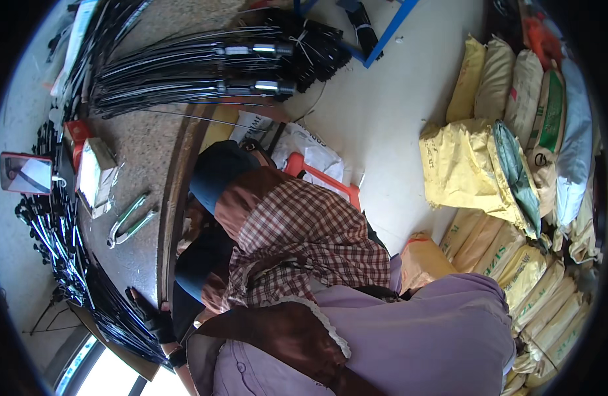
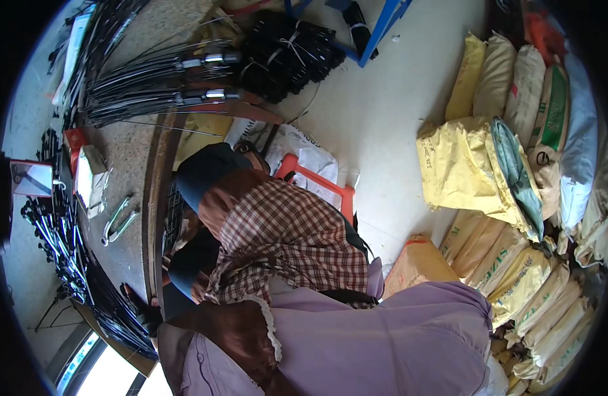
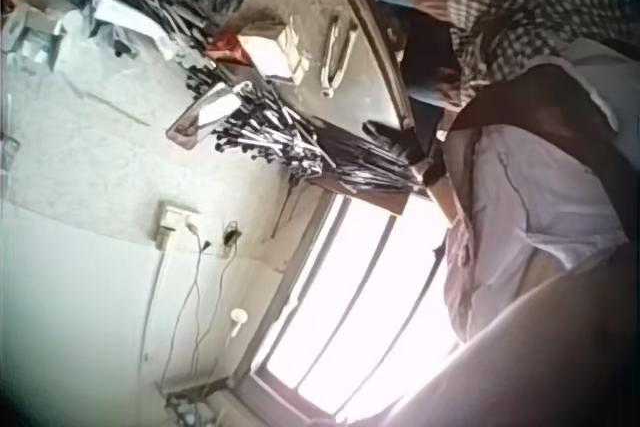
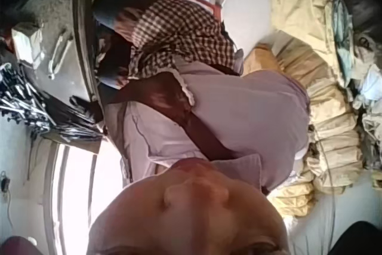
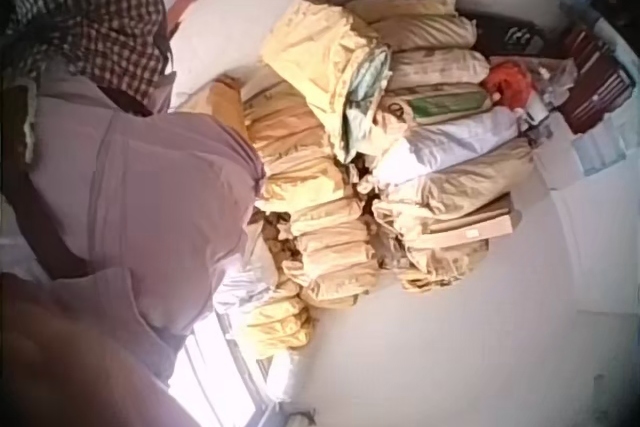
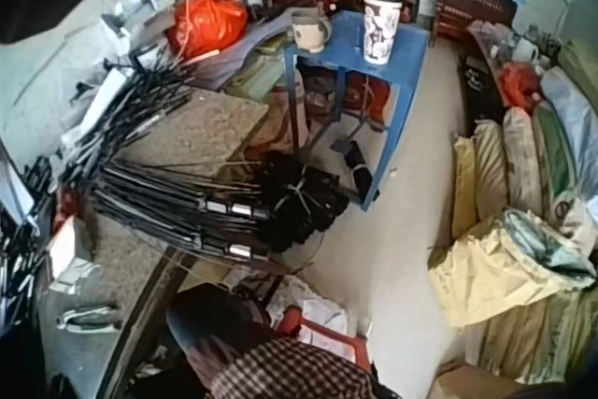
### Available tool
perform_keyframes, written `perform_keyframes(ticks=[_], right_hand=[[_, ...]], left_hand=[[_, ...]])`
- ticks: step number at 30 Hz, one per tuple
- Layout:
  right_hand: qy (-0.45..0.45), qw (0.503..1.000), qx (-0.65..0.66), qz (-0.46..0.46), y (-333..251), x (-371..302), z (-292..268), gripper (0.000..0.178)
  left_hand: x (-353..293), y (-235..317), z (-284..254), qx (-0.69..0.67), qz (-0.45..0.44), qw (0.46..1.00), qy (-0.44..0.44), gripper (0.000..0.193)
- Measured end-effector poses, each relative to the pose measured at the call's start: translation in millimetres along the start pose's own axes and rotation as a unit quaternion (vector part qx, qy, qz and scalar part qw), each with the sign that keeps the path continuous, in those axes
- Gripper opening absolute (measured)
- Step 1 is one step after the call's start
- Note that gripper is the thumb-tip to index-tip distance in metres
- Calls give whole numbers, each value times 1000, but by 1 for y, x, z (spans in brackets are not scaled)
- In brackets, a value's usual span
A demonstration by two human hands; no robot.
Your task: Assembling black industrial rods by attaching small plastic connectors and bundling them.
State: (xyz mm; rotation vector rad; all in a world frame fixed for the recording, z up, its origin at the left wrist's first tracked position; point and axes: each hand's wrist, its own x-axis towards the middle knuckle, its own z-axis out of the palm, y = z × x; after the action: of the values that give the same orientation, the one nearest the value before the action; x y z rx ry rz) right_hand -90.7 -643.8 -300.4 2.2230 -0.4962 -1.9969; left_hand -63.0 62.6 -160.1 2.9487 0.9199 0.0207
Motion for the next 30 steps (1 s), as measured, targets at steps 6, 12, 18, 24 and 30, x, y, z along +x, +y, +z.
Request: perform_keyframes(ticks=[6, 12, 18, 24, 30], right_hand=[[74, 996, -42, -21, -21, 12, -42, 39], [213, 944, -209, -143, -102, 63, -209, 38], [351, 840, -335, -245, -244, 39, -336, 37], [435, 798, -343, -236, -276, -1, -370, 35], [485, 779, -343, -203, -274, -27, -384, 34]], left_hand=[[0, 7, -11, 12, -6, 999, 29, 95], [8, 7, -12, 20, 33, 997, 71, 93], [-2, 16, -39, -11, -14, 992, 123, 88], [-18, 11, -36, -8, -12, 979, 201, 82], [-12, 9, -33, -48, -26, 977, 208, 84]])
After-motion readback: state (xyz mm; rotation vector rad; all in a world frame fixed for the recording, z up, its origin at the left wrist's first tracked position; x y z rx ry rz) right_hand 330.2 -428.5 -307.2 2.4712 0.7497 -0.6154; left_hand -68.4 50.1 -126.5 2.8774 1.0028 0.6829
